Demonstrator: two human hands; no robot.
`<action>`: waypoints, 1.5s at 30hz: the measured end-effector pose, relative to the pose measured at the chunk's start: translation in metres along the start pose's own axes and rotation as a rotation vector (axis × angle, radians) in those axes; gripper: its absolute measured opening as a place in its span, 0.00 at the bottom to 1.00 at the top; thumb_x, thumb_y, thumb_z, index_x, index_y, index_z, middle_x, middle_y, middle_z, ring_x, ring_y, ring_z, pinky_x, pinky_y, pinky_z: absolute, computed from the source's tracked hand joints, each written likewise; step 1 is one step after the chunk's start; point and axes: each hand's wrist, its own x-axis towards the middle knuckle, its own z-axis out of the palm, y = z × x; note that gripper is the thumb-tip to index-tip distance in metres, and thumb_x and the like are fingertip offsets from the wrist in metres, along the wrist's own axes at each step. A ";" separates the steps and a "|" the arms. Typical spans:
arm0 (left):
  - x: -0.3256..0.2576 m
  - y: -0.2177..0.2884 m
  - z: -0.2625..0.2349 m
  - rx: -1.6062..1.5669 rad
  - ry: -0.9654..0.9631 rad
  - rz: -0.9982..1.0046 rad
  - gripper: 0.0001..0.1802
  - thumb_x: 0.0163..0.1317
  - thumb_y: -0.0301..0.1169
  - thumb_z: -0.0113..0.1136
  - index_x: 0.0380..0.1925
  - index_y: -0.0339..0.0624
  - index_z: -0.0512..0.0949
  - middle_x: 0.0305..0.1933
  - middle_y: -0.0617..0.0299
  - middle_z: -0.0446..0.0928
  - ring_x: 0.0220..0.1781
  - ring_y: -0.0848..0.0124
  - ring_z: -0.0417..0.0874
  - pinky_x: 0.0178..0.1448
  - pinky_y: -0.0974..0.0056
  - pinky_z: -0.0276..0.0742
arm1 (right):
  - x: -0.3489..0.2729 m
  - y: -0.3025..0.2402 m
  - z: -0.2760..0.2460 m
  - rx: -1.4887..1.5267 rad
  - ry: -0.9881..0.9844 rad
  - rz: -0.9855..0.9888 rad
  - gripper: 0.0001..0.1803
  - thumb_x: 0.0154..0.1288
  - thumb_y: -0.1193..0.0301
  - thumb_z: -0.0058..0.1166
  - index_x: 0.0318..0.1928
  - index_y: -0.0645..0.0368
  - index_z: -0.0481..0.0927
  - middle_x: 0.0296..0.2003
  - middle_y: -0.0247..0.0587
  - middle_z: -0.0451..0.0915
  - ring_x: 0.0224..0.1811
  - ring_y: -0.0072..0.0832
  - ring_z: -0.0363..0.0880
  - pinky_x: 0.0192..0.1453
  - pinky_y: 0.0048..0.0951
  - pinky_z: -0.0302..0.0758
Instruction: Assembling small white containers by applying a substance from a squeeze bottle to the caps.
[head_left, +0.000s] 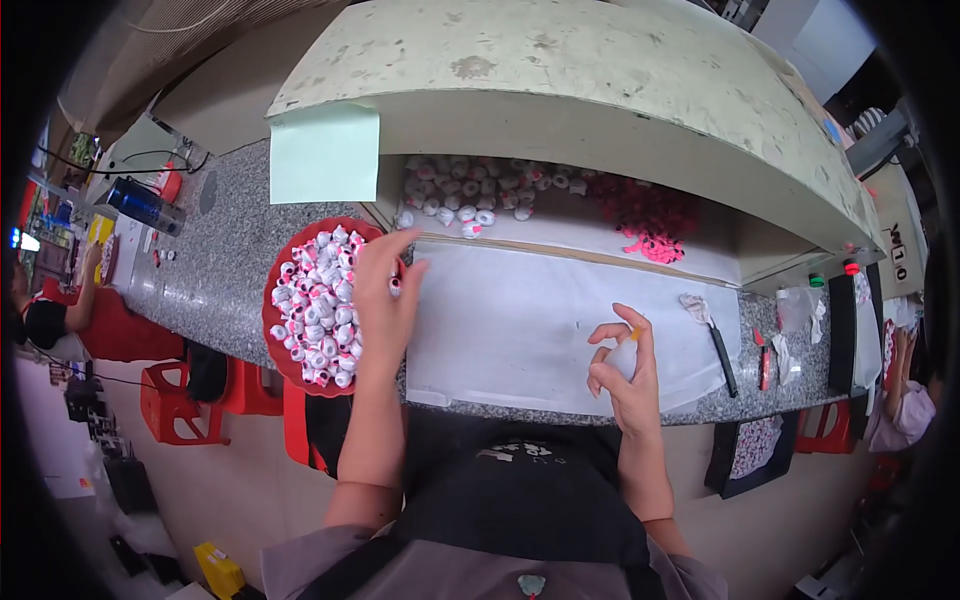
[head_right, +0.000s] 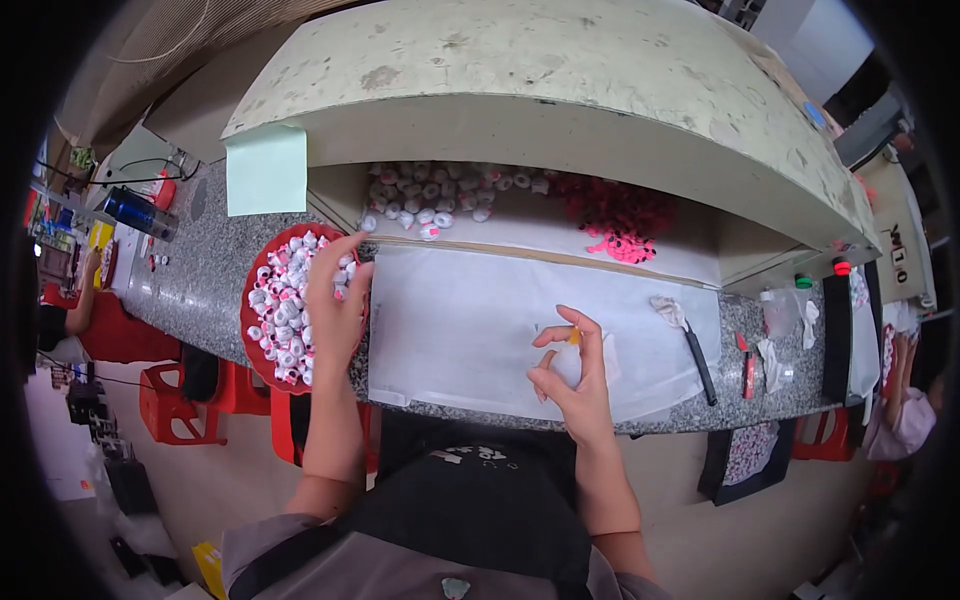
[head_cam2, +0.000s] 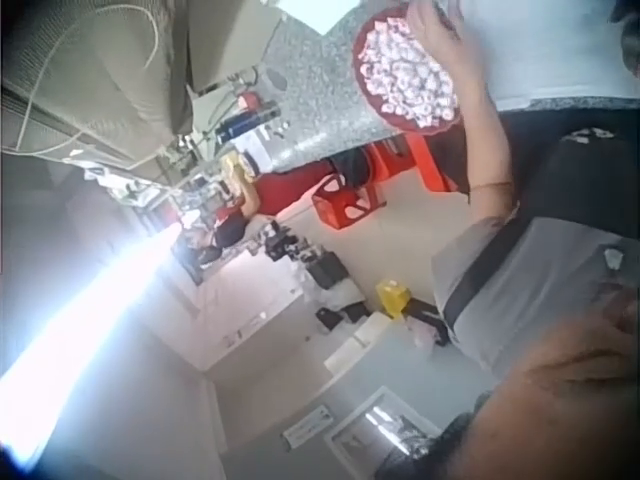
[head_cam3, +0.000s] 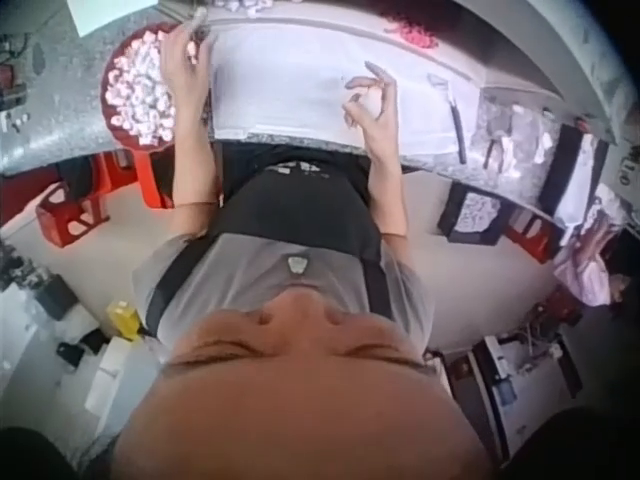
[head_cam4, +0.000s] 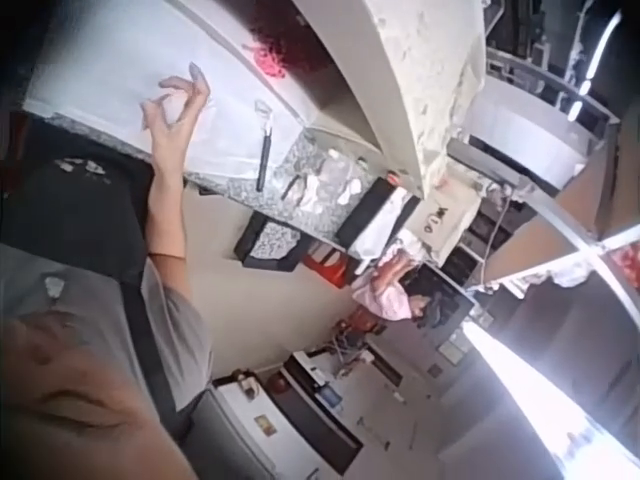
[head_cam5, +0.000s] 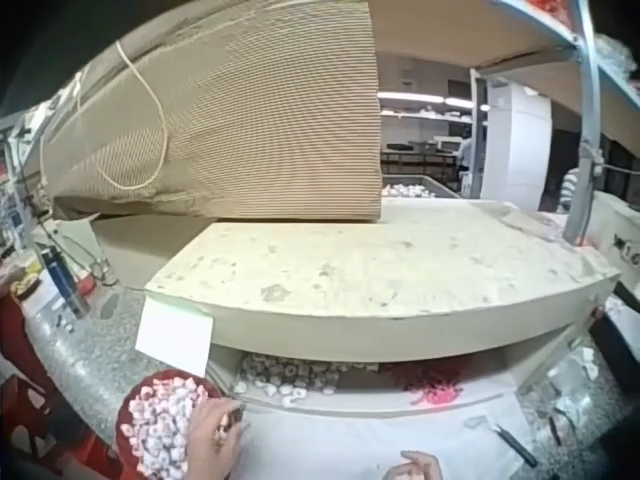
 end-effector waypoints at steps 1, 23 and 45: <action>0.007 0.008 0.025 -0.063 -0.143 0.021 0.17 0.45 0.23 0.58 0.39 0.41 0.74 0.41 0.56 0.72 0.43 0.59 0.71 0.49 0.61 0.64 | -0.003 -0.001 -0.001 0.037 0.043 -0.004 0.30 0.45 0.82 0.47 0.52 0.62 0.56 0.37 0.45 0.65 0.18 0.21 0.64 0.20 0.19 0.65; -0.052 0.084 0.040 -1.495 -0.534 -0.642 0.10 0.53 0.20 0.53 0.37 0.35 0.72 0.44 0.51 0.70 0.46 0.65 0.74 0.48 0.61 0.75 | -0.033 -0.041 0.001 0.126 0.279 -0.378 0.18 0.44 0.74 0.59 0.33 0.61 0.63 0.32 0.39 0.65 0.28 0.22 0.68 0.23 0.18 0.68; -0.062 0.097 0.016 -1.450 -0.363 -0.483 0.16 0.50 0.19 0.55 0.41 0.31 0.68 0.41 0.51 0.71 0.43 0.65 0.75 0.49 0.59 0.74 | -0.052 -0.036 0.019 -0.420 0.011 -0.815 0.30 0.27 0.78 0.71 0.36 0.53 0.69 0.33 0.36 0.71 0.28 0.27 0.73 0.30 0.26 0.76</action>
